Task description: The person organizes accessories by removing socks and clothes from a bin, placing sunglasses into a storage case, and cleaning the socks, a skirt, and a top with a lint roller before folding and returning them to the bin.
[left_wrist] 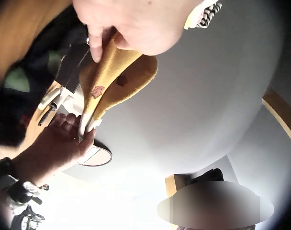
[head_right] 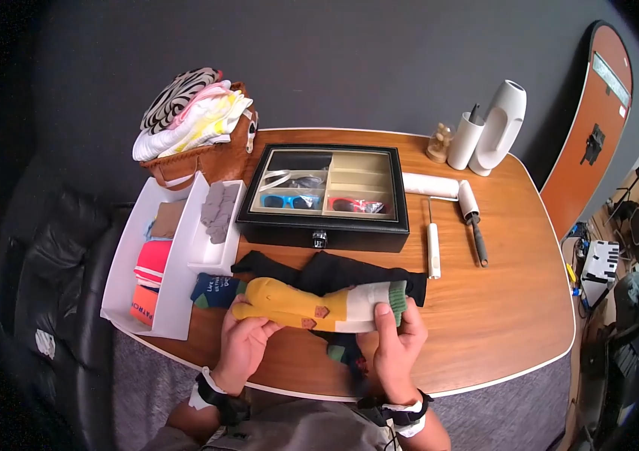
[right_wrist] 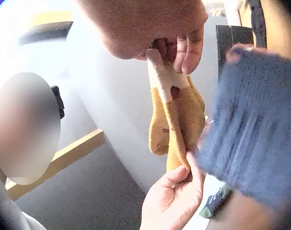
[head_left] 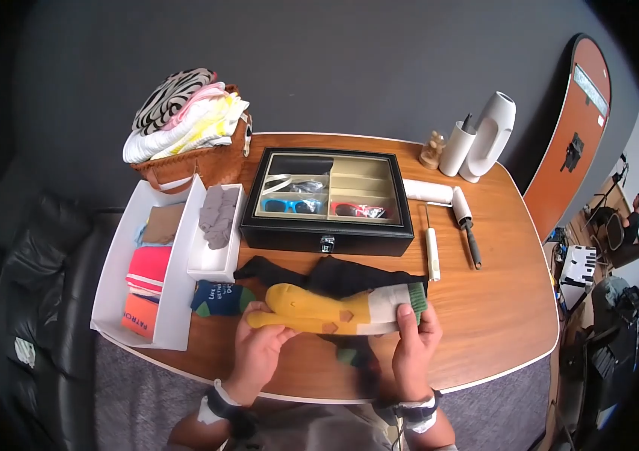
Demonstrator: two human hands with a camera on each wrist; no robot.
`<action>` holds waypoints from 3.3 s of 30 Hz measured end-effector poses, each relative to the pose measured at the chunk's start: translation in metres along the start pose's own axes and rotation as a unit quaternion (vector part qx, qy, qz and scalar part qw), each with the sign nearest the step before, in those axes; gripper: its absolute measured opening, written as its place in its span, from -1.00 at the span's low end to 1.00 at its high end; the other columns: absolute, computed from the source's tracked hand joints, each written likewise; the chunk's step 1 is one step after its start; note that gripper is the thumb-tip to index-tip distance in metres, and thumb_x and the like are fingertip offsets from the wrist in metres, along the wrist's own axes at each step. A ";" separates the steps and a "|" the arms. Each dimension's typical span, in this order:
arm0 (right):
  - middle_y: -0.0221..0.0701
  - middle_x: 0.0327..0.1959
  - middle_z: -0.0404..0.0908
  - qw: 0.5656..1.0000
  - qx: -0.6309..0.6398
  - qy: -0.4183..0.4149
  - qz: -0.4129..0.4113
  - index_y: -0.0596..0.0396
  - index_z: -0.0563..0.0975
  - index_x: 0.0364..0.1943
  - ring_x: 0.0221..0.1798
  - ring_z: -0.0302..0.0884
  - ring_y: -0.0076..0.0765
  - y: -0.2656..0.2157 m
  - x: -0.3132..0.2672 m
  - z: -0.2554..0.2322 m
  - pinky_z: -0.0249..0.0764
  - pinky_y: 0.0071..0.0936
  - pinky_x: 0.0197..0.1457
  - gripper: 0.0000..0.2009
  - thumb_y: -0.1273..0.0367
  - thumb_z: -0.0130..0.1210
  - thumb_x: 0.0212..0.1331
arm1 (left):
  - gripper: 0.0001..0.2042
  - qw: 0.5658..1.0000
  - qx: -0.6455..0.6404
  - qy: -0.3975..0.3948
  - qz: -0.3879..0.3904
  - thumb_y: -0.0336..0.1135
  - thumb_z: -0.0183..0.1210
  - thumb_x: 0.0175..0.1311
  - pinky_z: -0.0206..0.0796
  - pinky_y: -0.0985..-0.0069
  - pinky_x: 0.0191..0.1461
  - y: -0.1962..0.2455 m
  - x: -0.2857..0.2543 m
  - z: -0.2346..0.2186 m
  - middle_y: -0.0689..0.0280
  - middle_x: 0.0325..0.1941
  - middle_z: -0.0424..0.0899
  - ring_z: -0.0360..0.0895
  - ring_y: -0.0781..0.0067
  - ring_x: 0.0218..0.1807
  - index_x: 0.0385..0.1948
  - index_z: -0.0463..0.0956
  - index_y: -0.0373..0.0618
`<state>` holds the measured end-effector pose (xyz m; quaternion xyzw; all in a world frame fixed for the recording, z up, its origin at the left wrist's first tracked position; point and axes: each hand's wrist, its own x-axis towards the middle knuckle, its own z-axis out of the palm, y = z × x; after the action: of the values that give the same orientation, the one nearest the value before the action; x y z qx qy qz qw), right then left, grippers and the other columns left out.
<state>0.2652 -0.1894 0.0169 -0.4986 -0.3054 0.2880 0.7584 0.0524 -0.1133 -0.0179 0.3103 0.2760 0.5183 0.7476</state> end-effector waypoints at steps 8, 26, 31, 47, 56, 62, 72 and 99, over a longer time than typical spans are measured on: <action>-0.47 -0.29 0.65 0.990 -0.048 -0.105 -0.080 0.21 0.52 -0.08 -0.36 0.56 -0.64 -0.039 0.022 0.032 0.46 -0.66 -0.37 -0.87 0.45 0.20 0.45 | -0.65 0.813 0.547 0.008 0.198 -0.58 0.12 0.35 0.38 0.24 0.38 0.036 0.021 -0.019 0.12 0.21 0.55 0.55 0.14 0.27 0.16 0.39 -0.19; -0.32 -0.38 0.63 0.962 -0.108 -0.248 -0.050 0.19 0.43 -0.22 -0.44 0.58 -0.59 -0.036 0.079 0.116 0.50 -0.47 -0.45 -0.74 0.31 0.25 0.42 | -0.87 0.849 0.451 0.130 0.243 -0.36 0.08 0.56 0.43 0.48 -0.31 0.045 0.017 -0.081 0.29 -0.17 0.56 0.54 0.48 -0.30 -0.02 0.36 -0.15; -0.08 0.02 0.63 0.934 -0.257 -0.228 -0.100 0.25 0.41 0.10 -0.12 0.69 -0.08 -0.015 0.085 0.099 0.64 -0.30 -0.14 -0.65 0.48 0.23 0.30 | -0.80 0.927 0.261 0.074 0.258 -0.35 -0.02 0.62 0.54 0.59 -0.29 0.069 0.021 -0.027 0.21 0.04 0.53 0.60 0.53 -0.17 0.12 0.27 -0.19; -0.05 -0.13 0.58 0.808 -0.509 -0.295 0.036 0.18 0.57 -0.07 -0.10 0.61 0.22 0.002 -0.017 -0.058 0.56 -0.06 -0.06 -0.76 0.50 0.28 0.18 | -0.35 0.666 0.731 -0.098 0.110 -0.28 0.31 0.32 0.05 0.05 0.57 0.021 0.029 -0.041 -0.06 0.53 0.21 0.13 -0.22 0.53 0.44 0.28 -0.13; -0.05 0.15 0.49 0.859 -0.438 -0.136 -0.229 0.25 0.52 0.10 0.26 0.47 0.15 -0.026 0.019 -0.011 0.41 -0.17 0.30 -0.63 0.69 0.09 0.18 | -0.51 0.720 0.649 -0.206 0.133 -0.29 0.28 0.37 0.13 0.14 0.54 0.061 -0.005 -0.029 0.05 0.47 0.31 0.26 -0.06 0.50 0.32 0.41 -0.11; -0.07 0.12 0.54 0.886 -0.402 -0.179 -0.146 0.26 0.53 -0.02 0.21 0.52 0.05 0.001 -0.010 -0.024 0.40 -0.22 0.31 -0.72 0.67 0.07 0.18 | -0.77 0.699 0.698 -0.093 0.121 -0.38 0.22 0.41 0.42 0.29 0.26 0.188 -0.023 -0.038 0.16 0.07 0.68 0.63 0.13 0.15 0.05 0.62 -0.15; -0.15 -0.22 0.65 0.914 -0.333 -0.227 -0.043 0.23 0.60 -0.22 -0.17 0.67 -0.06 0.048 -0.051 -0.041 0.56 -0.34 -0.07 -0.88 0.64 0.11 0.20 | -0.31 0.412 0.877 0.004 -0.246 -0.12 0.51 0.01 0.49 0.15 0.17 0.239 0.041 -0.190 -0.20 -0.02 0.70 0.67 -0.16 0.10 0.08 0.43 -0.42; -0.20 0.27 0.52 0.931 -0.073 -0.354 0.055 0.18 0.51 0.24 0.30 0.49 -0.15 0.007 -0.056 -0.028 0.40 -0.29 0.34 -0.53 0.48 0.31 0.23 | -0.87 0.916 0.364 -0.167 0.003 -0.38 0.00 0.54 0.34 0.47 0.23 0.013 -0.037 0.021 0.21 0.07 0.57 0.52 0.44 0.08 -0.07 0.45 -0.21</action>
<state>0.2487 -0.2448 -0.0087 -0.4347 -0.5464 0.4636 0.5455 0.0485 -0.1486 0.0084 0.6442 0.3157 0.3244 0.6165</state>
